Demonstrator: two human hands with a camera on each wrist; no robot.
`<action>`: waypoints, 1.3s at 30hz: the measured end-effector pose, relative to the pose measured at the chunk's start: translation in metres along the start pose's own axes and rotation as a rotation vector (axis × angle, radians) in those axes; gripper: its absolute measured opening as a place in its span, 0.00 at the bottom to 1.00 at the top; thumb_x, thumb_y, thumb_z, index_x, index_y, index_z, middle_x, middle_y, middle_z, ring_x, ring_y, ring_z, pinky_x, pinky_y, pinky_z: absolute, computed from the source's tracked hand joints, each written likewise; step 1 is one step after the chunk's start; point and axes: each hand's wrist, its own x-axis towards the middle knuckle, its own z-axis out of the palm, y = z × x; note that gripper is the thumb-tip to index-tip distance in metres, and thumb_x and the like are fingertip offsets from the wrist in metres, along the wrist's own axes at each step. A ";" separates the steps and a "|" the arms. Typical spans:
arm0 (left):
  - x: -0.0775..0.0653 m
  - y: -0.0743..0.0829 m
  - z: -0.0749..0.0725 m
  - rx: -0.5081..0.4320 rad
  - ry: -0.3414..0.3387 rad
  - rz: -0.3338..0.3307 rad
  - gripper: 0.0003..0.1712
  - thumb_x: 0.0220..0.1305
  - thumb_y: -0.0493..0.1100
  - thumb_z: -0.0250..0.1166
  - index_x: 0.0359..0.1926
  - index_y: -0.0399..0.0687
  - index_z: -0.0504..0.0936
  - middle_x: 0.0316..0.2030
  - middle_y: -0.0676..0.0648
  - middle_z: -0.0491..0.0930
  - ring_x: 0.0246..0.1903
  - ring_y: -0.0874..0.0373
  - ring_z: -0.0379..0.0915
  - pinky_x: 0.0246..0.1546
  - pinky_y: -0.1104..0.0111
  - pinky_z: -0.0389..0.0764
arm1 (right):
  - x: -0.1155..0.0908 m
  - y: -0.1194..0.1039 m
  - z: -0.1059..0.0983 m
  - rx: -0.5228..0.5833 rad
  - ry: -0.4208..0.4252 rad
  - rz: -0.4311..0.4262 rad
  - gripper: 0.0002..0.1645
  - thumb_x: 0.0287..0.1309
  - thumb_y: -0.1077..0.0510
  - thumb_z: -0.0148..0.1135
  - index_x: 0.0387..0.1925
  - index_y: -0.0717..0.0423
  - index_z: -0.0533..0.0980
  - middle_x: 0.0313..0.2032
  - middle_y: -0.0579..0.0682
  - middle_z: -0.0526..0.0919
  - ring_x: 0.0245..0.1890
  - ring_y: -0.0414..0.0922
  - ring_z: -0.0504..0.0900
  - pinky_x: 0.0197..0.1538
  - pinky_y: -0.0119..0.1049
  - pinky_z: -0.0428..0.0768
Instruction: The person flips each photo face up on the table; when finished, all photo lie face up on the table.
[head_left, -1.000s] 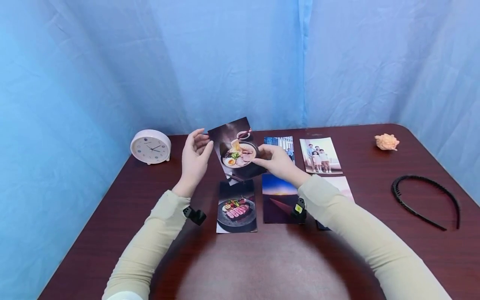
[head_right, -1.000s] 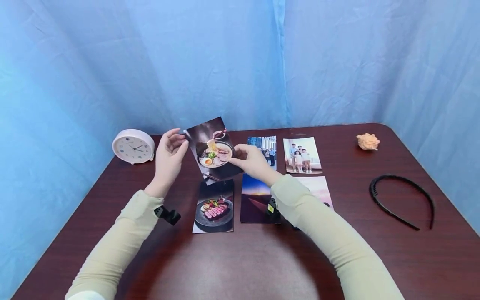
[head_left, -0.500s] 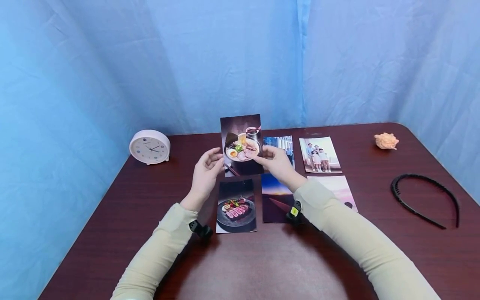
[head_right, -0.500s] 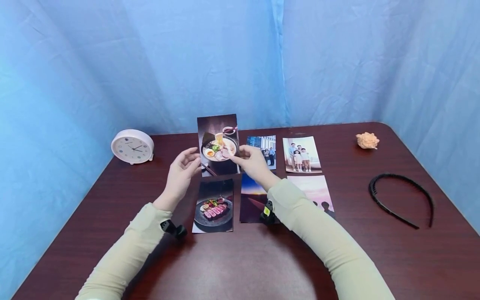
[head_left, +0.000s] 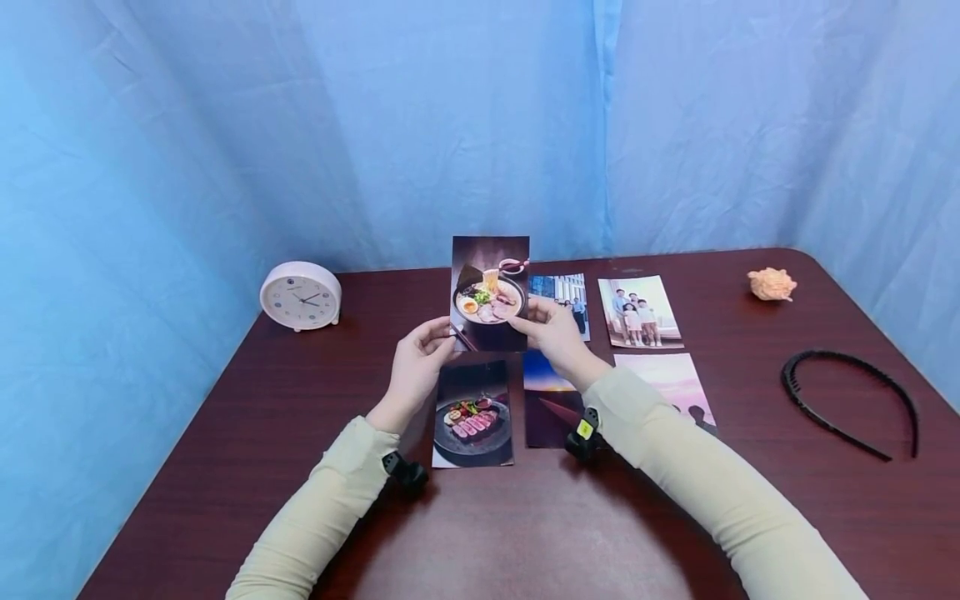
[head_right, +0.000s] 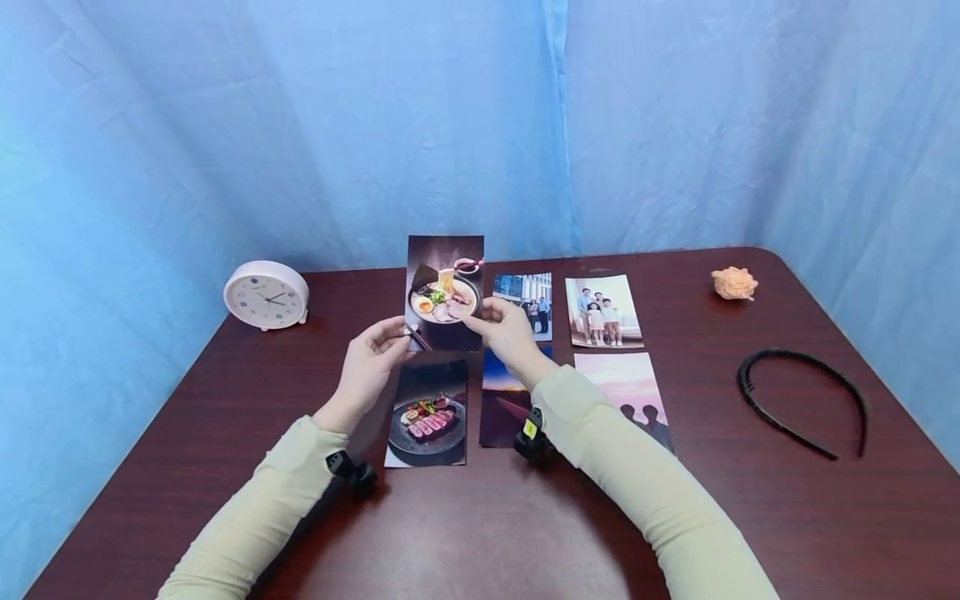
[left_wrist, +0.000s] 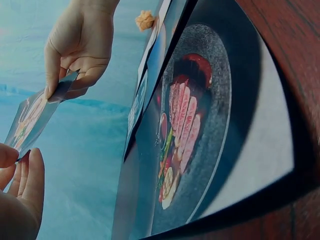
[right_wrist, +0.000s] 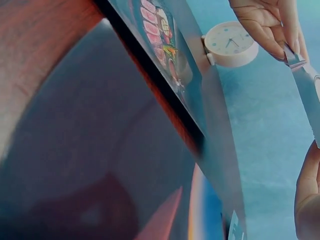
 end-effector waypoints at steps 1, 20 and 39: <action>0.000 -0.001 0.000 0.007 0.000 0.003 0.20 0.62 0.26 0.56 0.56 0.27 0.72 0.43 0.34 0.76 0.32 0.69 0.75 0.35 0.75 0.81 | -0.001 0.000 0.000 0.000 0.005 0.004 0.11 0.59 0.64 0.61 0.44 0.63 0.76 0.28 0.41 0.78 0.28 0.35 0.80 0.34 0.29 0.82; 0.009 -0.006 -0.005 -0.098 0.071 -0.079 0.20 0.59 0.23 0.57 0.54 0.25 0.74 0.33 0.49 0.74 0.29 0.69 0.73 0.32 0.77 0.81 | -0.006 -0.003 -0.009 -0.044 -0.100 0.075 0.23 0.64 0.62 0.56 0.58 0.65 0.67 0.35 0.43 0.76 0.36 0.36 0.80 0.49 0.42 0.81; 0.030 -0.015 -0.015 -0.047 0.042 -0.200 0.20 0.60 0.23 0.56 0.55 0.24 0.73 0.29 0.47 0.73 0.24 0.69 0.73 0.30 0.78 0.80 | 0.006 0.003 0.003 -0.199 -0.120 0.128 0.23 0.66 0.61 0.54 0.59 0.66 0.67 0.43 0.61 0.78 0.33 0.43 0.81 0.40 0.35 0.83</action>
